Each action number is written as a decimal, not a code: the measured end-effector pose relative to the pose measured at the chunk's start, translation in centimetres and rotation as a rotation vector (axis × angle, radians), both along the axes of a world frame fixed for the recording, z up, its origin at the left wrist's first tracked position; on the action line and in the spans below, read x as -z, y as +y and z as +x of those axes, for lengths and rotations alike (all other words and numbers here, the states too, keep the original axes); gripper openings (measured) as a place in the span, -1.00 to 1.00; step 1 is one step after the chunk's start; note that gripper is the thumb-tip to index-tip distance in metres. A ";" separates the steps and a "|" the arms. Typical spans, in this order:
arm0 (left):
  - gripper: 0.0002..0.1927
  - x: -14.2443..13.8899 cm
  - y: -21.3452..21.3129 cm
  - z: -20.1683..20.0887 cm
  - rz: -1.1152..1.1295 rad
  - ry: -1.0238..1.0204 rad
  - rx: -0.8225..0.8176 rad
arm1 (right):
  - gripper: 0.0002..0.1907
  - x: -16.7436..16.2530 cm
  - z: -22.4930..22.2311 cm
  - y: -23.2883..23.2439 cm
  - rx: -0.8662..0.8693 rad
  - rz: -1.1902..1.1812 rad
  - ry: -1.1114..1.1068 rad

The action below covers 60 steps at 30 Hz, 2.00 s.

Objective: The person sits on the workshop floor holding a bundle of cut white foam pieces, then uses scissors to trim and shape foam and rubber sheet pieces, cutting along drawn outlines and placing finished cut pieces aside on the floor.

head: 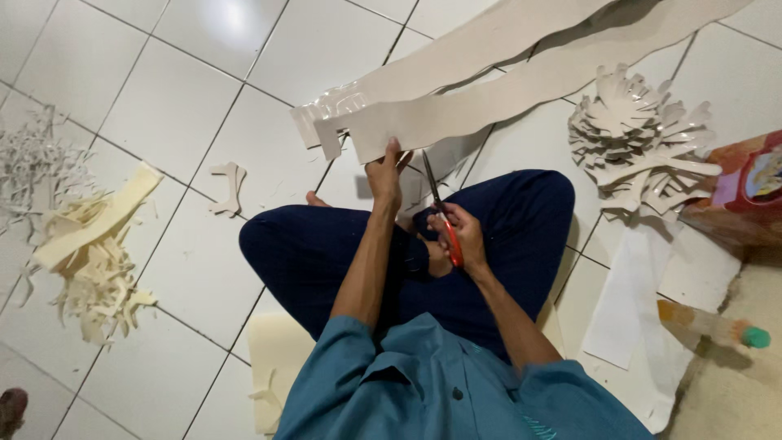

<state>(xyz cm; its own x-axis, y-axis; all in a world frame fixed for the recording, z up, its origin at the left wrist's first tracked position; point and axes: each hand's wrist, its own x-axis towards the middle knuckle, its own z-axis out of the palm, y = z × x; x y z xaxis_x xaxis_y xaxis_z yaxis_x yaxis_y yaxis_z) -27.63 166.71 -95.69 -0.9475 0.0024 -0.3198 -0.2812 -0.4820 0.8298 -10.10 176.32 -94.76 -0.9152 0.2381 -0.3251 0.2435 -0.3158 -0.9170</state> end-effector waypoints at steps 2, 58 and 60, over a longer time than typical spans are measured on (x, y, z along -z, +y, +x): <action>-0.83 -1.6 -1.2 0.0 0.074 0.084 0.068 | -0.60 -0.4 1.2 -0.2 -0.009 -0.052 0.020; -0.69 -11.2 -12.3 3.1 -0.267 0.075 0.630 | -0.39 -6.8 -0.4 -1.5 -0.351 0.114 0.168; -0.66 -12.2 -12.4 3.4 -0.235 0.074 0.652 | -0.38 -7.5 -0.5 -1.5 -0.354 0.118 0.191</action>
<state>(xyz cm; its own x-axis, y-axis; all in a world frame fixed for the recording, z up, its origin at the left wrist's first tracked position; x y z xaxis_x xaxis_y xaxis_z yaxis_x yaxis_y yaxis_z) -24.22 154.34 -83.47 -0.7955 0.5168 -0.3165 -0.3911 -0.0388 0.9195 -10.61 174.84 -87.30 -0.9884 -0.0762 -0.1312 0.1405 -0.1331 -0.9811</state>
